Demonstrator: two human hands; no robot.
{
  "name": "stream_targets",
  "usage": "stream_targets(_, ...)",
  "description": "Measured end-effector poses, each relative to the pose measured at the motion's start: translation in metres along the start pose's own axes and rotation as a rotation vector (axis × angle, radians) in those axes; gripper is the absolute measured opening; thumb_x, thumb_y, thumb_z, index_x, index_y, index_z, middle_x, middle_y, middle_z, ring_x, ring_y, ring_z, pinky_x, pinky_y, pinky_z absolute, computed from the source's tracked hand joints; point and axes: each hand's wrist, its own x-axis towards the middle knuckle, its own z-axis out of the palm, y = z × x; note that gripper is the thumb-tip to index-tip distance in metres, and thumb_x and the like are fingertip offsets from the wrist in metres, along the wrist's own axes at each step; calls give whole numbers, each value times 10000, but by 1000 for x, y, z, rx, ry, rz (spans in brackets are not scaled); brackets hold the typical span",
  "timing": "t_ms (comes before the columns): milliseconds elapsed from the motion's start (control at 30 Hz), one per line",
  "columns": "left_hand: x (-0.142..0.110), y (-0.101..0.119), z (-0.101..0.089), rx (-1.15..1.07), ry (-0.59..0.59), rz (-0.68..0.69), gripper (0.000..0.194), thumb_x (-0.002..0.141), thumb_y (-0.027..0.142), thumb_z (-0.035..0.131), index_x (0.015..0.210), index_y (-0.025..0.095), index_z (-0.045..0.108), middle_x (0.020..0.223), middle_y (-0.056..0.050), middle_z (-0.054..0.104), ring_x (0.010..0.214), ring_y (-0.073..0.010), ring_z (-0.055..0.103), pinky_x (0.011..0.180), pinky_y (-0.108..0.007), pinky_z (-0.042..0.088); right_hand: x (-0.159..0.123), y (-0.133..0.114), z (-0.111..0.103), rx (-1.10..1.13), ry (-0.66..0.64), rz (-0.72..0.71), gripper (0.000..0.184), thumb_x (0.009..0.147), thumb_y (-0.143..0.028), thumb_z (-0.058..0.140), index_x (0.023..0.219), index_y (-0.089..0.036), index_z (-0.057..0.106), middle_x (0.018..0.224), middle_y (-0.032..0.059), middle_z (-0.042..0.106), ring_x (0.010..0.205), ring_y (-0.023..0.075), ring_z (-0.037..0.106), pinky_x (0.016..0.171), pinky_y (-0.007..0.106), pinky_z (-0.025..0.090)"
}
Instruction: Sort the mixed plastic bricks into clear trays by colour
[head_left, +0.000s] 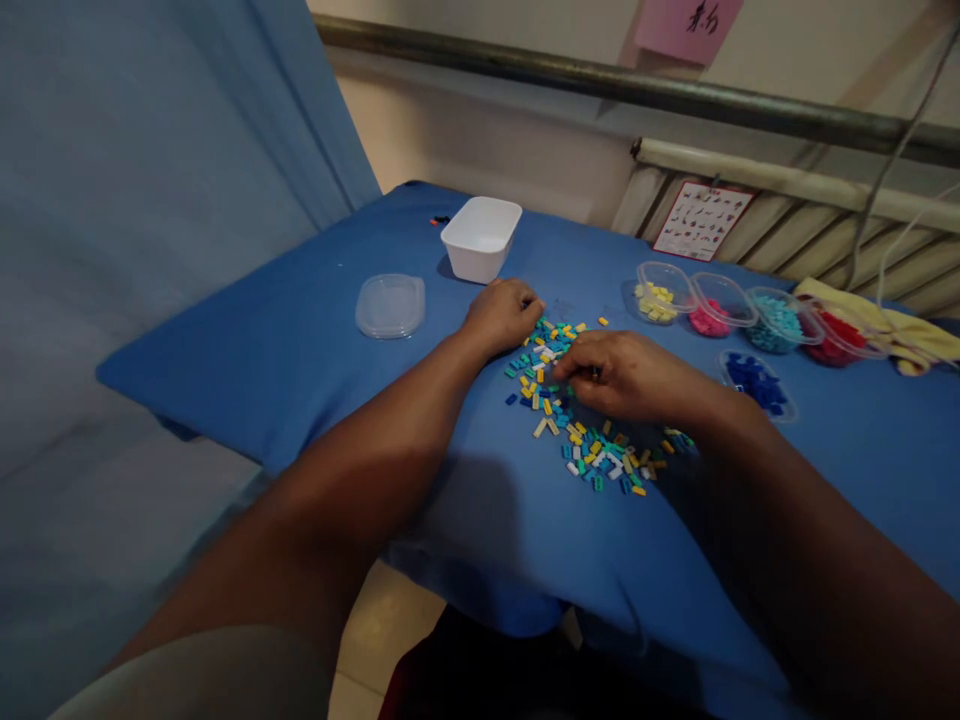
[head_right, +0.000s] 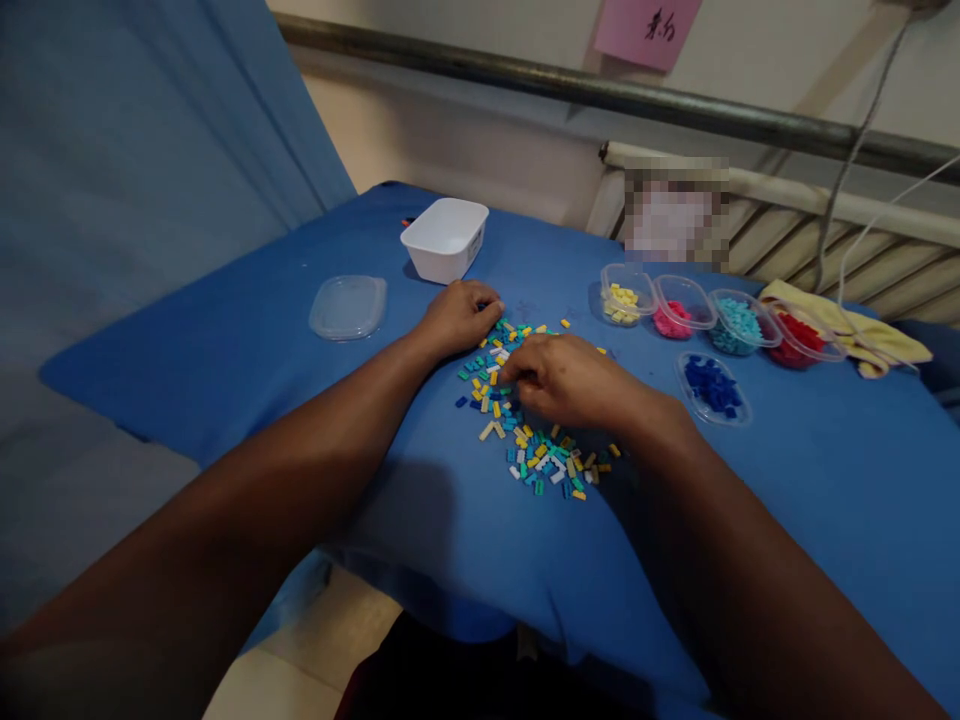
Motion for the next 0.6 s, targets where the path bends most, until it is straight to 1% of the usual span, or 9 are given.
stream_targets(67,0,0,0,3,1,-5,316,1036,326,590,971,177,861,1078,-105,833,1067,-278,734,984,-385,562,-4,-2,-2,32,-59,-47,342,887,-53,650,1051,-255,871,1069,30,858,987,221,785,920,315,568)
stream_targets(133,0,0,0,0,-1,-14,315,1037,333,593,972,182,862,1084,-107,832,1071,-280,733,987,-386,564,-5,-4,-2,-1,-98,-74,315,886,-59,671,1023,-260,872,1047,30,853,973,226,776,914,325,564)
stream_targets(267,1,-3,1,-24,0,3,313,1043,325,595,1012,165,863,1140,-123,829,1101,-291,738,996,-402,564,-1,-5,3,-120,-123,-46,232,928,-134,704,1008,-270,875,1046,47,845,960,247,760,845,338,544)
stream_targets(400,2,-5,2,-32,7,29,323,1049,313,588,1005,140,858,1137,-141,825,1114,-302,739,1012,-413,557,0,-7,3,-134,-173,-10,199,910,-137,724,929,-276,864,1010,37,847,908,231,749,786,322,510)
stream_targets(500,2,-4,2,-21,3,20,313,1048,316,586,990,165,854,1109,-122,826,1087,-286,739,1012,-399,557,-3,-10,-3,-105,-211,29,183,862,-117,731,856,-267,836,912,18,837,792,208,717,691,315,446)
stream_targets(600,1,-4,0,-13,-3,22,315,1046,330,584,957,176,844,1087,-115,824,1066,-277,738,998,-388,558,-11,-7,-19,-73,-227,94,140,873,-164,727,864,-263,826,821,-6,811,691,181,675,631,311,405)
